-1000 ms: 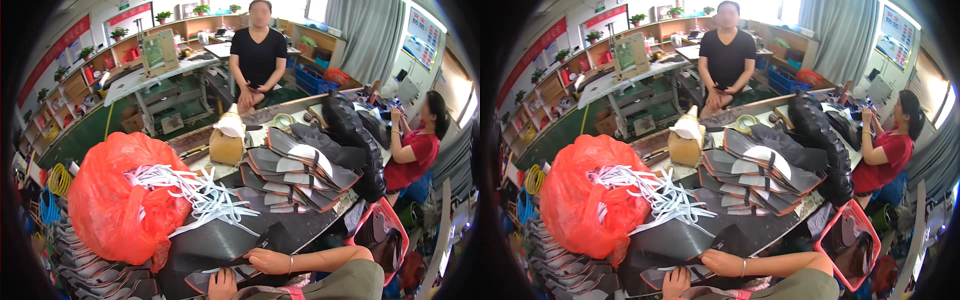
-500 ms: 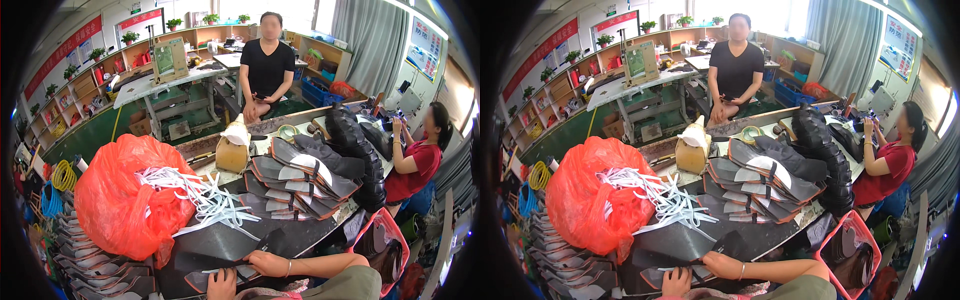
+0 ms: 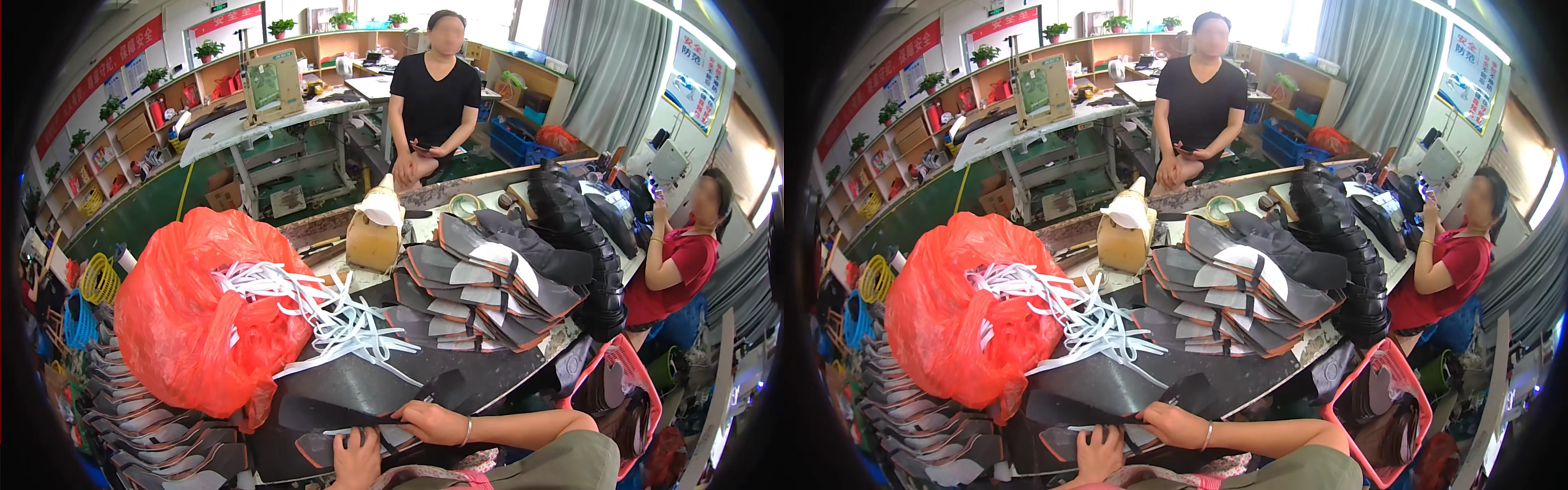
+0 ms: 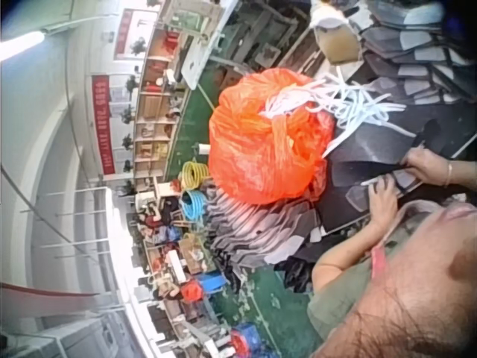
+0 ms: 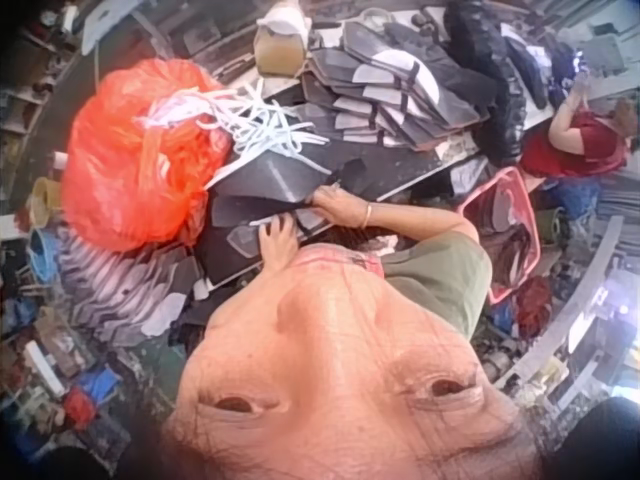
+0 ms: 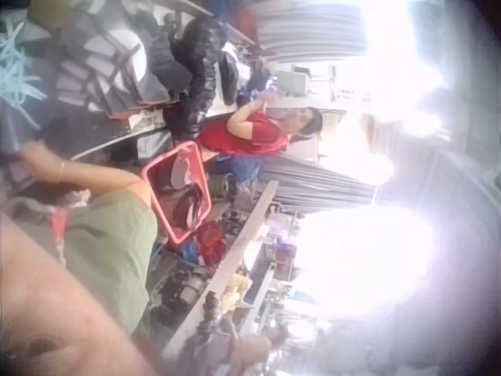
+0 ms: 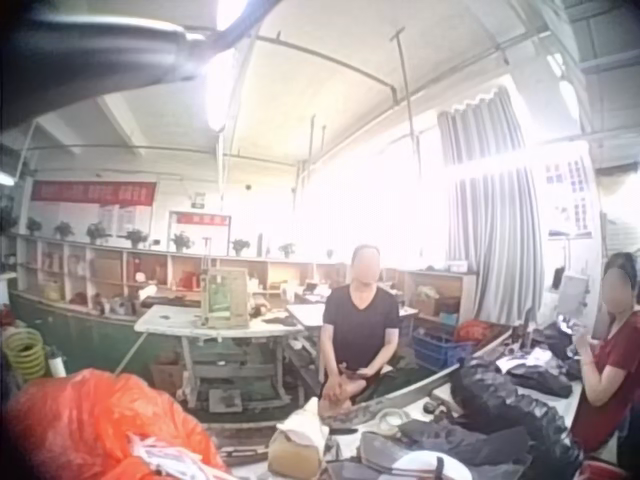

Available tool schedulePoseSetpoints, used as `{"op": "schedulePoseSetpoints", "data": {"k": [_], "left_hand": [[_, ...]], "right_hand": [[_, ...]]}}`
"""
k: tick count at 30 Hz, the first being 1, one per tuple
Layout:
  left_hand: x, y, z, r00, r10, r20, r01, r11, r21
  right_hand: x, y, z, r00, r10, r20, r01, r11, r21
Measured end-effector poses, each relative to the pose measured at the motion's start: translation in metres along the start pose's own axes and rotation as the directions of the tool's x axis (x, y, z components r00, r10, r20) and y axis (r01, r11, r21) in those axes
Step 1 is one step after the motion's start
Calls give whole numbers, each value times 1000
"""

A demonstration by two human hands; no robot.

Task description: The person applies adhesive strips and fabric lining to shoe upper components by hand at a manufacturing workstation.

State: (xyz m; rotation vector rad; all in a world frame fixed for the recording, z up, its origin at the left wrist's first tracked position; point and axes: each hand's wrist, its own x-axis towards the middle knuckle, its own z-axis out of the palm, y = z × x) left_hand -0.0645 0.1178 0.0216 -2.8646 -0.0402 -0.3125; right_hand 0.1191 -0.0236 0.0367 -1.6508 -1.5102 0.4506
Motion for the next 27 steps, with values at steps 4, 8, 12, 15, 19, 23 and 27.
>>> {"op": "schedulePoseSetpoints", "data": {"k": [4, 8, 12, 15, 19, 23, 27], "left_hand": [[-1, -2, 1, 999, 19, -39, -19, 1000, -2], [-2, -3, 1, 1000, 29, -5, -29, 999, -30], [-1, -5, 5, 1000, 28, 8, -27, 999, -23], [1, -5, -1, 999, 30, 13, -29, 999, -37], [-1, -3, -4, 999, 26, 28, -24, 998, -50], [0, -2, 2, 1000, 27, -12, -27, 1000, -11], [0, -3, -2, 1000, 20, -20, -21, 999, -36]], "right_hand": [[-1, -2, 1, 999, -52, 4, 52, 998, -35], [0, -3, -1, 993, -115, 23, 116, 992, -42], [0, -2, 0, 990, -133, 39, 134, 991, -20], [-1, -1, 0, 991, -126, 47, 128, 991, -40], [-1, -4, -2, 992, -111, 55, 113, 993, -38], [-2, -2, 0, 992, -117, 41, 119, 992, -47], [-1, -5, -2, 992, -122, 33, 123, 992, -34]]}}
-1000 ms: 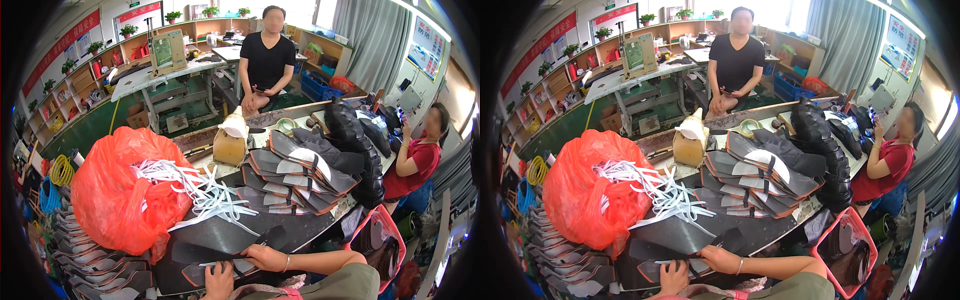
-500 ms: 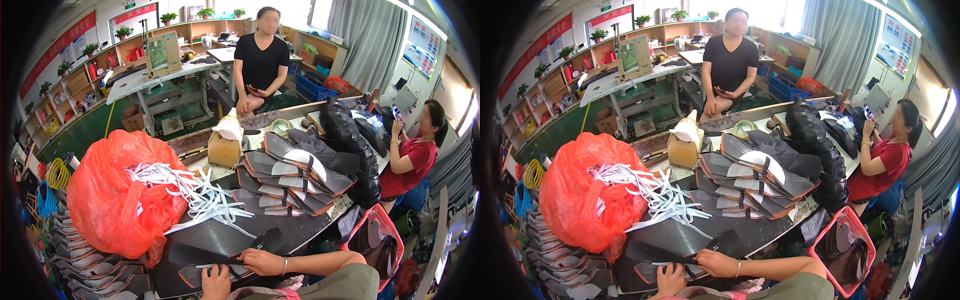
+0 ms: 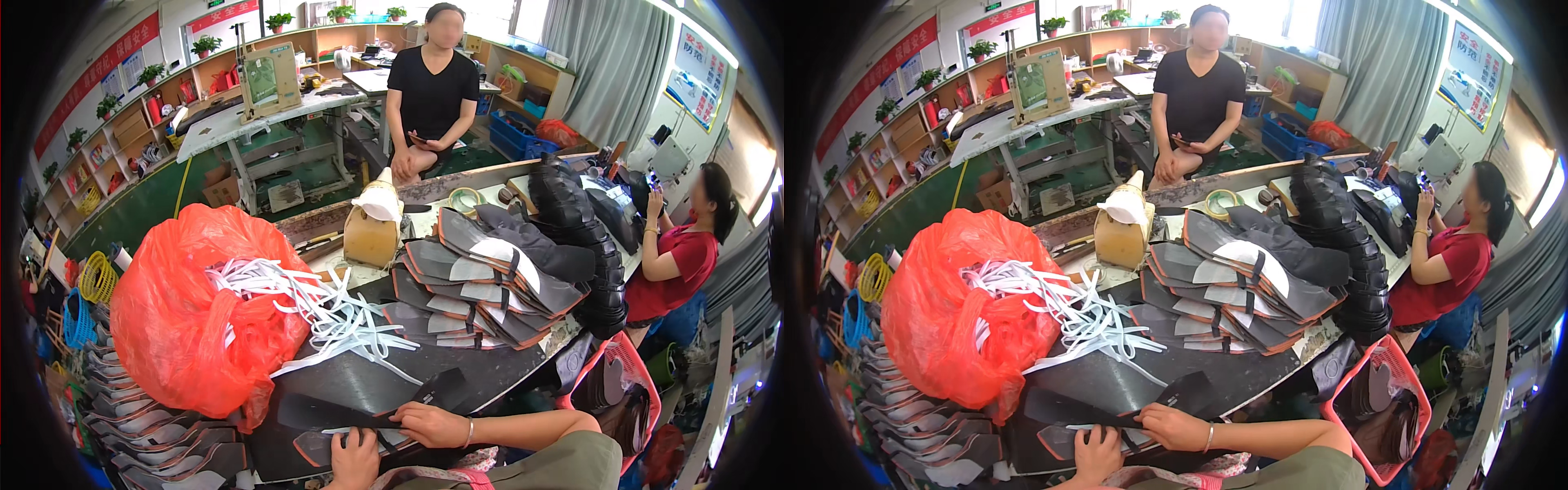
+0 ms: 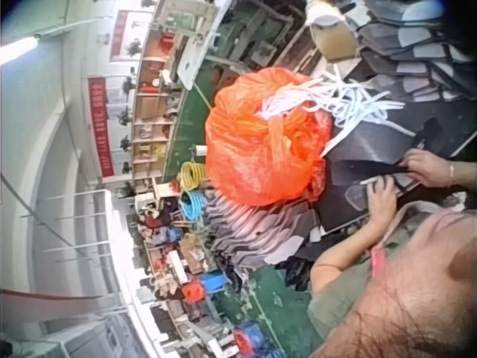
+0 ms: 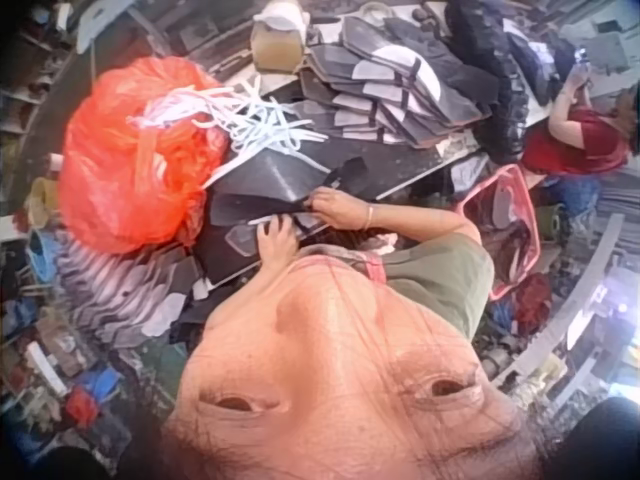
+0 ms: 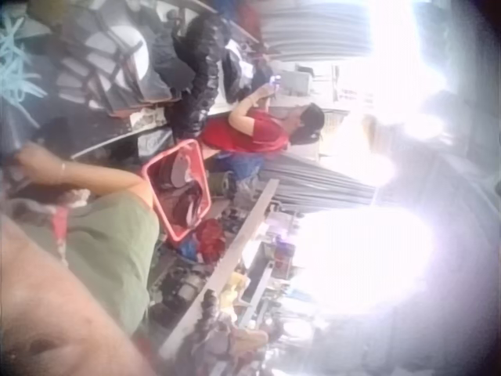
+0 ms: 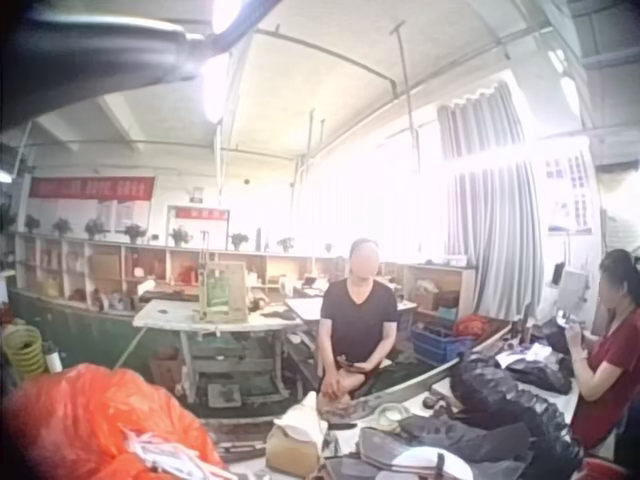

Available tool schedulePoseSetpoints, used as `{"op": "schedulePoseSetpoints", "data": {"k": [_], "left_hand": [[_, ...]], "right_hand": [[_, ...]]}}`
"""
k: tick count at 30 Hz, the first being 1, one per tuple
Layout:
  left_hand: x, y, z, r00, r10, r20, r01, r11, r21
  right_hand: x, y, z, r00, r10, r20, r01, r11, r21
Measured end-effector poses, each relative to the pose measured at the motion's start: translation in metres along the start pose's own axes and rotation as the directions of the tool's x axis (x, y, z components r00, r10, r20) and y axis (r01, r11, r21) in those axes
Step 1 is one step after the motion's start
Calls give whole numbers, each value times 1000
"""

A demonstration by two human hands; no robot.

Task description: The person applies adhesive strips and fabric lining to shoe upper components by hand at a manufacturing workstation.

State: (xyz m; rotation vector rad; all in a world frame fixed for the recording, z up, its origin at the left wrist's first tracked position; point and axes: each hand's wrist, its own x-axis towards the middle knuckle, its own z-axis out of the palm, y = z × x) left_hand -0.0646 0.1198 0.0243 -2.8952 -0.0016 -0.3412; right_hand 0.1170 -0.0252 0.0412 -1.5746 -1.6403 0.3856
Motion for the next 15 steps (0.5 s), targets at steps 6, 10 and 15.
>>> {"op": "schedulePoseSetpoints", "data": {"k": [6, 10, 15], "left_hand": [[2, 0, -5, 1000, -10, 22, 11, 999, -36], [1, -1, -5, 999, -1, 39, 3, 999, -39], [1, 0, -9, 999, -1, 48, 4, 998, -65]], "right_hand": [[1, 0, -1, 1000, -2, 25, 3, 1000, -3], [2, -1, -2, 999, -12, 39, 12, 1000, -3], [-2, -3, 3, 999, -16, 37, 17, 999, -36]]}}
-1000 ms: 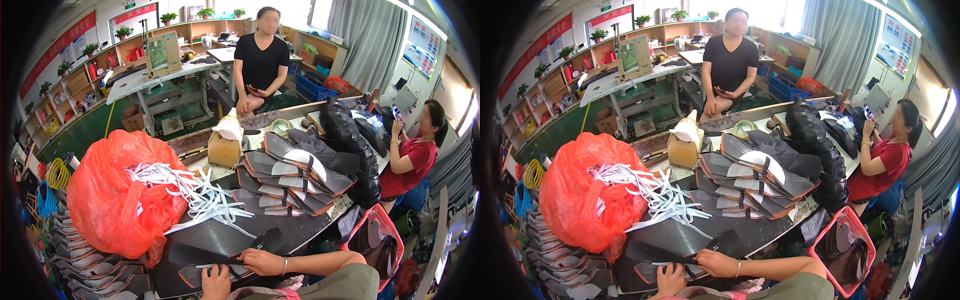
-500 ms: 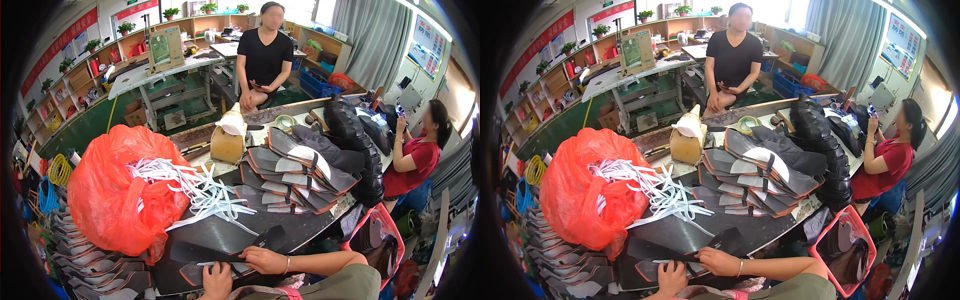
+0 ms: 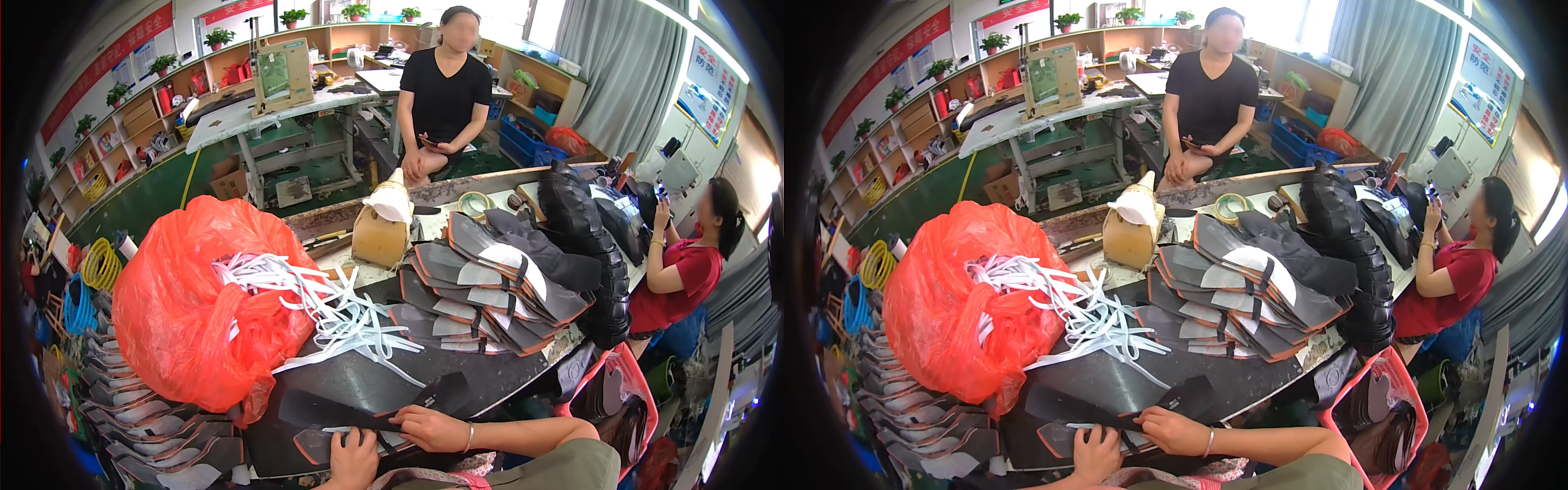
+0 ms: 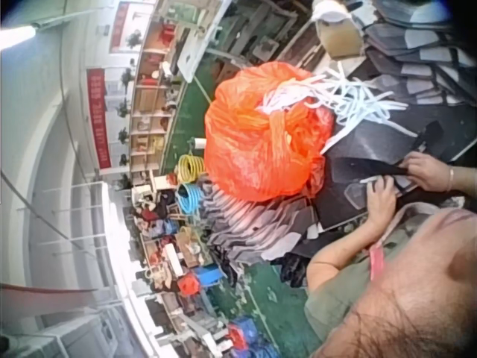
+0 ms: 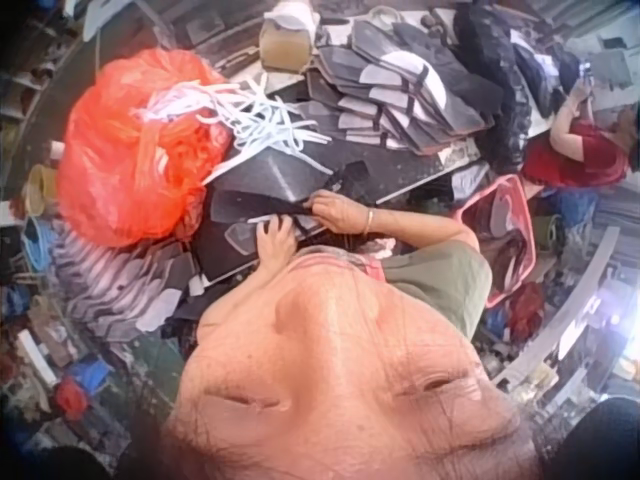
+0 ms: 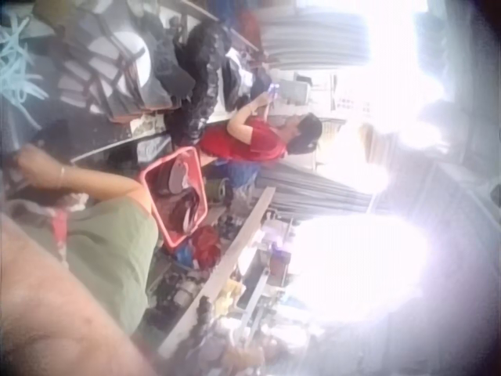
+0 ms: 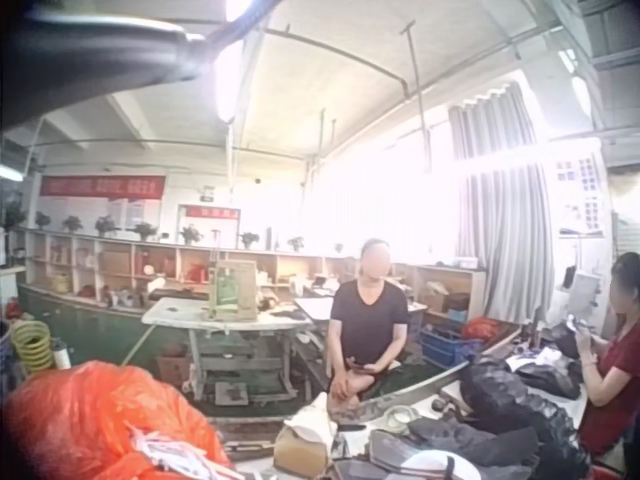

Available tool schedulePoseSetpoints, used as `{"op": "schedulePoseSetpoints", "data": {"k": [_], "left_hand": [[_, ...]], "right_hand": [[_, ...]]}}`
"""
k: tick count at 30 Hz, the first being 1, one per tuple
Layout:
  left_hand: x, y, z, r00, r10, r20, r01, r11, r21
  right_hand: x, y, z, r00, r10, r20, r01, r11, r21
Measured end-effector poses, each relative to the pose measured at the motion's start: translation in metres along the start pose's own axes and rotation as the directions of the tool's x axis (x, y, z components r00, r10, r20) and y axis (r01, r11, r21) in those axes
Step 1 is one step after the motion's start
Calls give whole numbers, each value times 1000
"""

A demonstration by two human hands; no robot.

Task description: The person applies adhesive strips and fabric lining to shoe upper components by hand at a manufacturing workstation.

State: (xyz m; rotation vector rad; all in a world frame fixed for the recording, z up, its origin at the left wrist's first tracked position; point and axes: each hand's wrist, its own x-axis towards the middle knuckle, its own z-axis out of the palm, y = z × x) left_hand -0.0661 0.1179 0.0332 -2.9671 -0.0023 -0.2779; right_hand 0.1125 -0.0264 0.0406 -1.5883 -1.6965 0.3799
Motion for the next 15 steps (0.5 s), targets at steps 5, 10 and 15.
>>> {"op": "schedulePoseSetpoints", "data": {"k": [5, 10, 15], "left_hand": [[1, -5, -4, 999, 24, 25, -23, 999, -46], [-2, -18, -26, 995, 45, 84, -35, 992, -123], [-2, -26, -29, 994, 70, 79, -55, 983, -173]], "right_hand": [[2, -1, 0, 1000, 6, 23, -6, 1000, 0], [-4, 5, 0, 982, -87, 169, 120, 973, -195], [-1, 3, -10, 950, -114, 292, 217, 911, -351]]}}
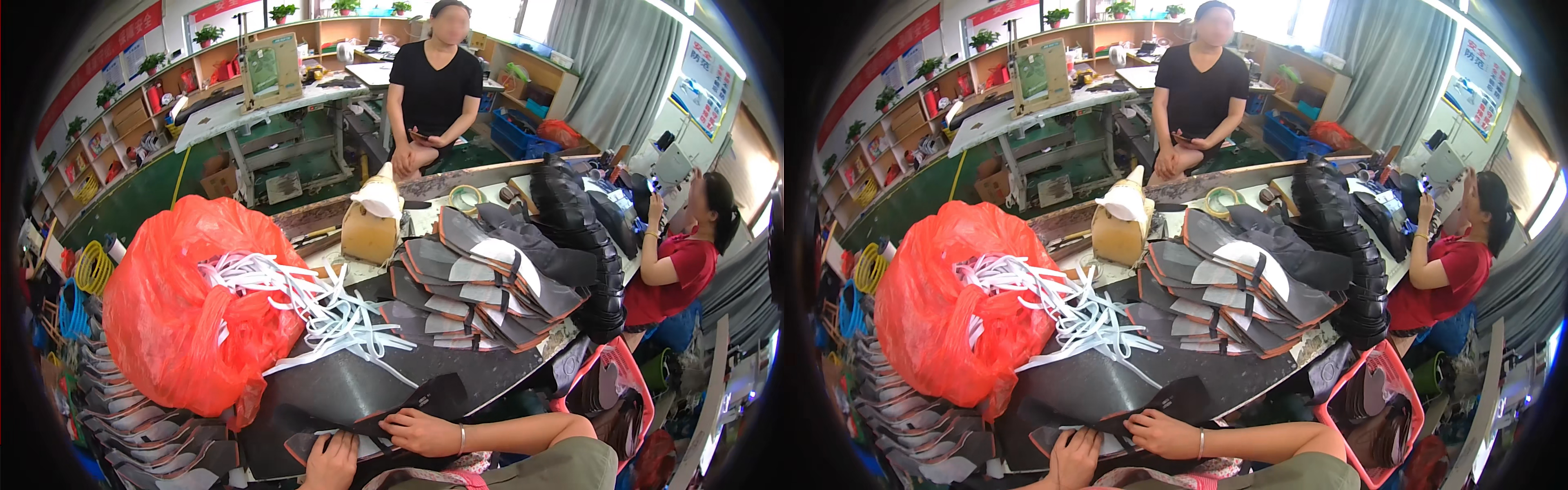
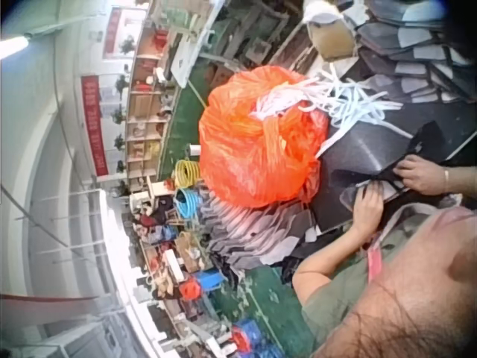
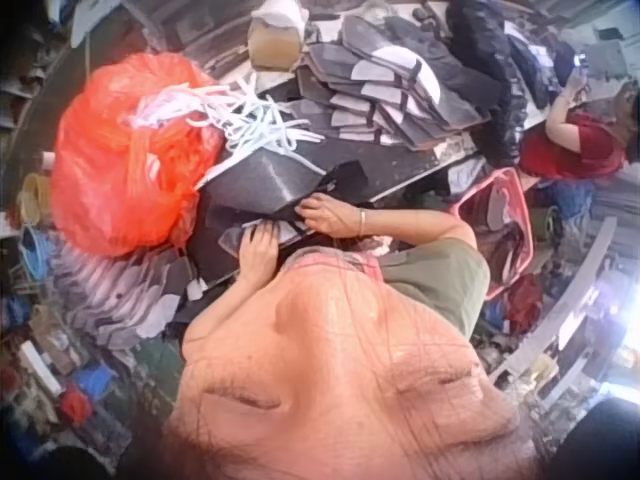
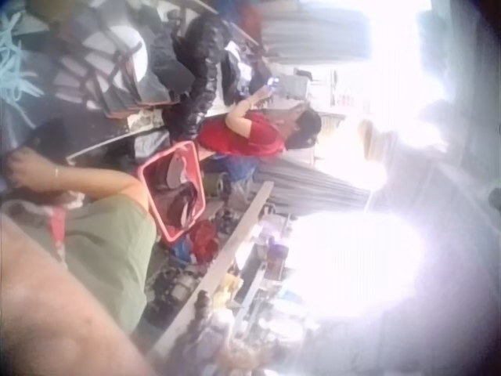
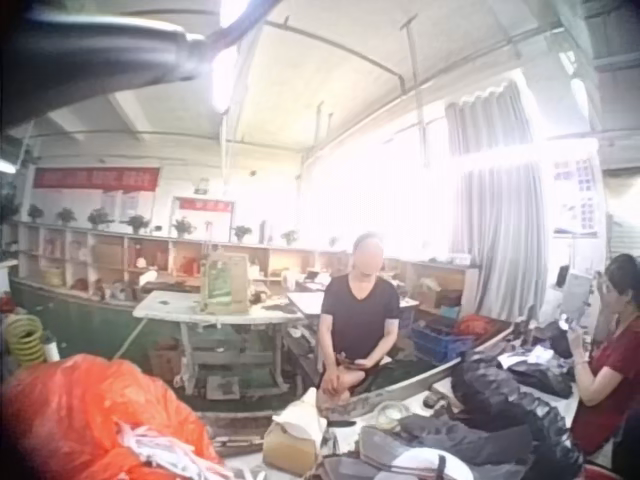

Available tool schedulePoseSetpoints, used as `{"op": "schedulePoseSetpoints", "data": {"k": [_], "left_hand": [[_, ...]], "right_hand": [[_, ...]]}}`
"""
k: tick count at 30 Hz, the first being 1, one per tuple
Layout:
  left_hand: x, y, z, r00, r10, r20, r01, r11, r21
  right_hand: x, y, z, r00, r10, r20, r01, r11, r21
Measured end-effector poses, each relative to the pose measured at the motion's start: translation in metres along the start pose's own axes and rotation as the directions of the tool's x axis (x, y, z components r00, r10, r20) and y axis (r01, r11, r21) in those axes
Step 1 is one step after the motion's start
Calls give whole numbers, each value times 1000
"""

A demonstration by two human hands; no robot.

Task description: The person applies adhesive strips and fabric lining to shoe upper components by hand at a manufacturing workstation.

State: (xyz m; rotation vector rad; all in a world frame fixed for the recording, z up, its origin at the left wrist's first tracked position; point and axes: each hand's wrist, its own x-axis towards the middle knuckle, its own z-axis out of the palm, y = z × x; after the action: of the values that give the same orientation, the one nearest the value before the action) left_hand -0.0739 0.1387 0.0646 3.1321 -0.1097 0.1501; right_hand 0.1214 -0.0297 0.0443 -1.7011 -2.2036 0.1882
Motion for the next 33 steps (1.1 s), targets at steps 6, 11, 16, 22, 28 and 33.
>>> {"op": "schedulePoseSetpoints", "data": {"k": [6, 11, 16, 22, 28, 33], "left_hand": [[-20, 11, 49, 997, -8, -70, 15, 994, 105], [19, 36, 54, 999, -37, -1, 37, 999, -16], [18, 47, 44, 987, -143, -76, 141, 990, -22], [24, 34, 26, 976, -83, -201, 96, 994, 59], [29, 29, 25, 975, -76, -207, 75, 997, -12], [20, 33, 29, 981, -70, -179, 65, 997, -32]], "right_hand": [[11, -3, 0, 998, -24, 51, 26, 999, -42], [7, -1, -28, 951, 292, 103, -303, 947, 108], [-6, 2, 0, 743, 645, 180, -637, 598, 486], [10, 1, -23, 930, 356, -95, -348, 933, 89], [3, 0, -19, 940, 307, -148, -279, 942, 184], [0, -6, -15, 951, 283, -125, -254, 946, 203]]}}
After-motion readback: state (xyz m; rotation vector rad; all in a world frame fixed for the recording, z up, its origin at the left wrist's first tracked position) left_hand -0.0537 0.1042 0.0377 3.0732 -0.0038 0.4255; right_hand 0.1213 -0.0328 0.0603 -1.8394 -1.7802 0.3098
